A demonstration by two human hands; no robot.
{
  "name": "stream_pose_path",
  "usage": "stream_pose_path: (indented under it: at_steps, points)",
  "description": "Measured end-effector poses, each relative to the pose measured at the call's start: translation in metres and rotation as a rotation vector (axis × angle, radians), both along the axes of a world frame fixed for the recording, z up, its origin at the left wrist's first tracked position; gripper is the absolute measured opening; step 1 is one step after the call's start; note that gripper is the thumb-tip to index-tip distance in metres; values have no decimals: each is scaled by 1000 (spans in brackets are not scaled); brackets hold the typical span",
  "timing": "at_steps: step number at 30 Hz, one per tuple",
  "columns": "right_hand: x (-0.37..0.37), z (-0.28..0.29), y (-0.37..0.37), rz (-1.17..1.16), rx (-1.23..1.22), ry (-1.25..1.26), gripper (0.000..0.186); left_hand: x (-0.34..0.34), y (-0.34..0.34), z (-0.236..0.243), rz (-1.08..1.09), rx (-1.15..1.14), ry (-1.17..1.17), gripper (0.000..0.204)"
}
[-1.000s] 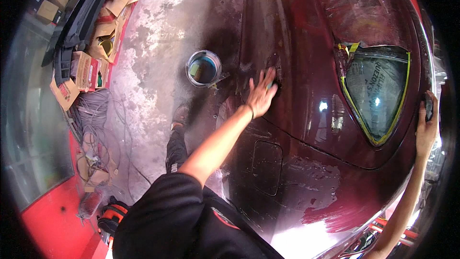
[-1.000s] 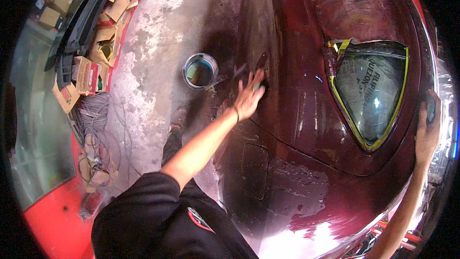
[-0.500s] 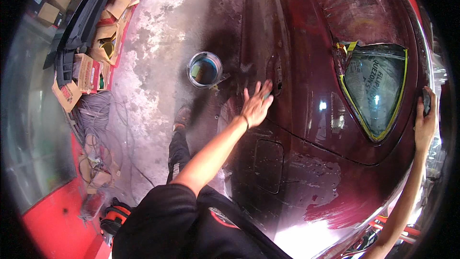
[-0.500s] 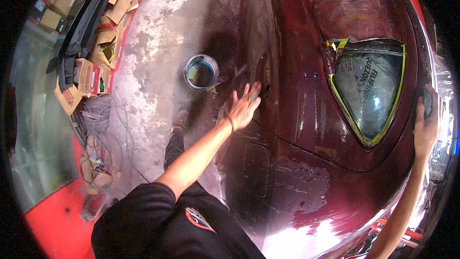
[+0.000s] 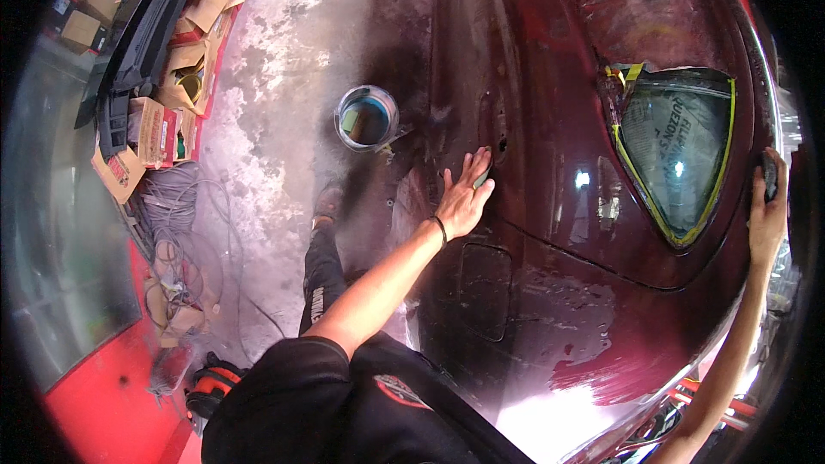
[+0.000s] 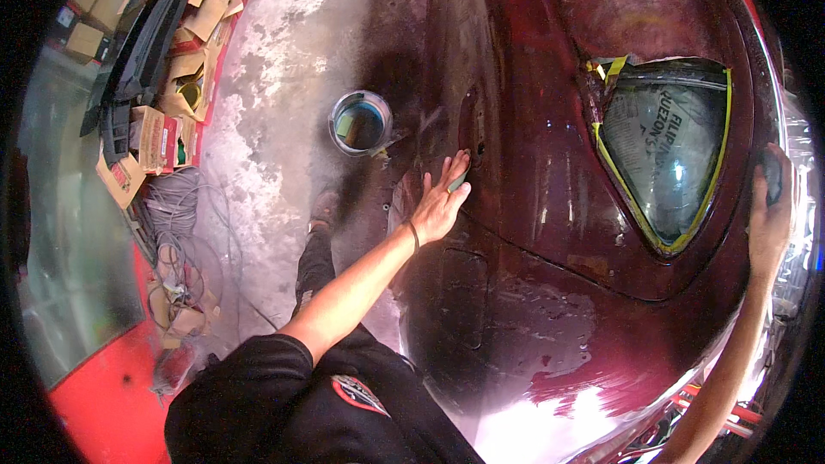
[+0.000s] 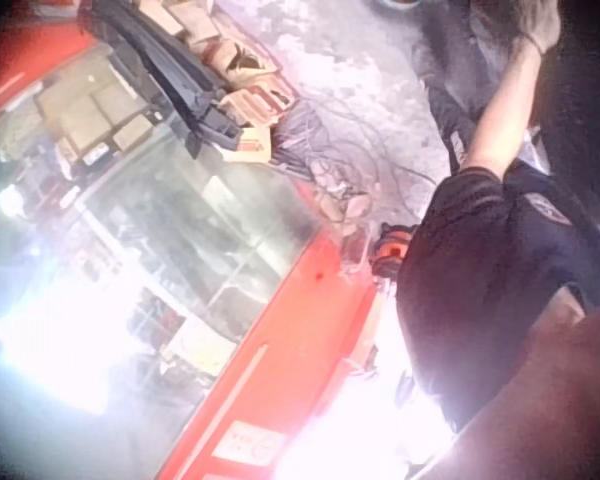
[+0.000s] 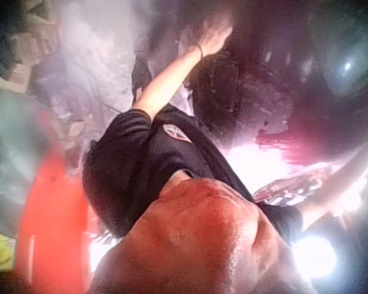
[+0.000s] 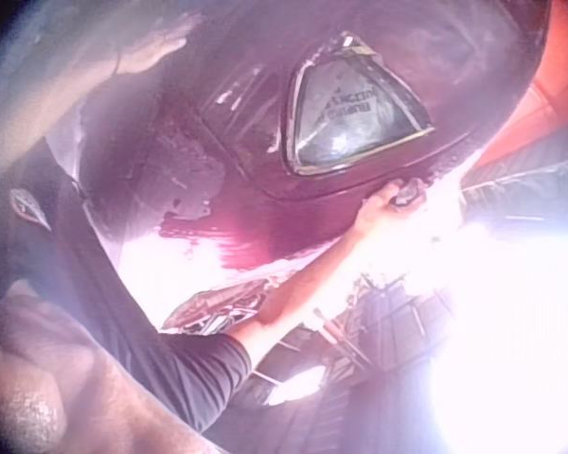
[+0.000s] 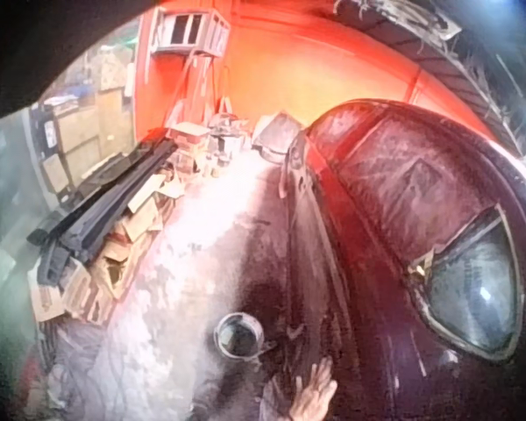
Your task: The person sits on the floor and uses a sanding block to wet-sand the rear quarter panel of a maroon car. They repeatedly dip the sanding block into a bucket of water and rub the surface in circular and linear motions.
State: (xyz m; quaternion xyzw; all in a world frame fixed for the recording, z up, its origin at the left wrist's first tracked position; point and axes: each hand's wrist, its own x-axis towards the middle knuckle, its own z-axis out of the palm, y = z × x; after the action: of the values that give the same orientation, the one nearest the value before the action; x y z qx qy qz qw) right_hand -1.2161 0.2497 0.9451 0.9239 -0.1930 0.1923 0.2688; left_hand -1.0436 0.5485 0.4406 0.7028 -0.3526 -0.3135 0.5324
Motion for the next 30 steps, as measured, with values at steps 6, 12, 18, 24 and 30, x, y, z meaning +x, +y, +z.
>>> stream_pose_path:
  at_steps: [6,12,18,24,30]
  points:
    - [11,10,-9,17,18,32,39,100,-64,6,60,95,-151,83]
    - [-5,-2,1,7,-36,32,36,14,-36,9,36,-77,8,83]
    - [20,4,15,95,-73,-10,37,93,-85,7,133,-78,55,82]
    - [16,-9,22,45,-14,-41,38,29,-43,-2,61,-145,154,83]
    - [-5,6,28,18,-62,-35,42,58,-90,1,46,-104,187,80]
